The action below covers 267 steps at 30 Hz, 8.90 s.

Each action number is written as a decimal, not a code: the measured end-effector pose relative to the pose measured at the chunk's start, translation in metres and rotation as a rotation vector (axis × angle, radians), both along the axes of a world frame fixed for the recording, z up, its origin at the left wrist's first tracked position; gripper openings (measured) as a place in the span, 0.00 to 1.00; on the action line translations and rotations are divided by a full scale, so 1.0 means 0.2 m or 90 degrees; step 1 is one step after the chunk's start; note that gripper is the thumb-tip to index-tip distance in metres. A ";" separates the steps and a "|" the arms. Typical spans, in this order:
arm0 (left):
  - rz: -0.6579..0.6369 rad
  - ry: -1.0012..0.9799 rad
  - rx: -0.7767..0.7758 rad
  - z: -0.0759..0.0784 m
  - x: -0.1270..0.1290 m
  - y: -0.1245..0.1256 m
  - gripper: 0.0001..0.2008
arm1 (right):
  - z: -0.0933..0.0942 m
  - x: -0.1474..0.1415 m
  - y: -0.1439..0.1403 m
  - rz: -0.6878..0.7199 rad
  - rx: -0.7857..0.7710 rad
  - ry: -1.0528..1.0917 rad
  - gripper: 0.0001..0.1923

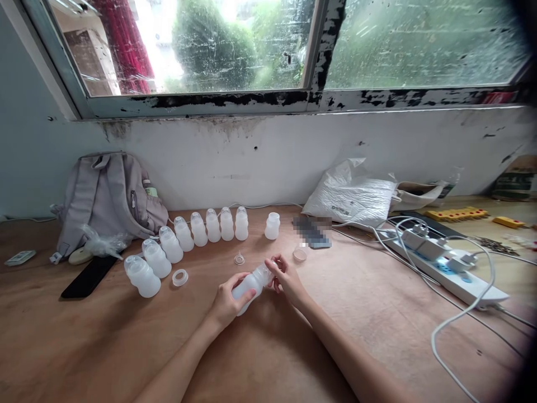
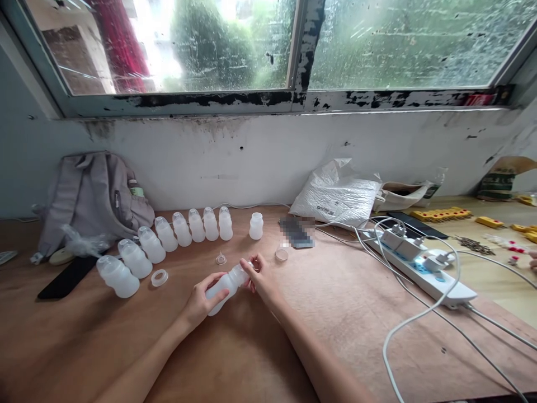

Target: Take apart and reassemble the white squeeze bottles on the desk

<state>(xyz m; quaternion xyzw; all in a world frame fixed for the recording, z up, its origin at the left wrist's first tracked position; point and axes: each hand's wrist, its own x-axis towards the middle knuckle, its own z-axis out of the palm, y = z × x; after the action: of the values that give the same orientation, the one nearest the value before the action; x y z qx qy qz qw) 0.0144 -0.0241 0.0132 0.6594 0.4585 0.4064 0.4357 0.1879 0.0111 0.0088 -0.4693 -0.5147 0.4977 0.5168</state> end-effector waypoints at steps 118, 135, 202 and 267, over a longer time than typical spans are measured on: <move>0.026 0.380 0.342 -0.10 0.04 0.13 0.18 | -0.15 -0.01 0.04 -0.095 0.262 -0.308 0.11; 0.078 -0.006 0.060 -0.09 0.08 0.09 0.11 | -0.08 -0.06 -0.06 0.059 0.318 -0.346 0.08; 0.129 -0.422 -0.213 -0.10 -0.04 0.17 0.14 | -0.19 0.11 0.64 -0.343 0.066 -0.311 0.33; 0.214 -0.329 -0.133 -0.09 -0.10 0.21 0.15 | -0.04 -0.01 0.12 0.049 0.007 -0.152 0.20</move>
<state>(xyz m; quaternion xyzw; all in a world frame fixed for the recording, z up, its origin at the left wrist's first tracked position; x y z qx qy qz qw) -0.0058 0.0180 -0.0039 0.4014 0.4740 0.5774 0.5299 0.1851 0.0343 0.0001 -0.5022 -0.5932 0.4549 0.4347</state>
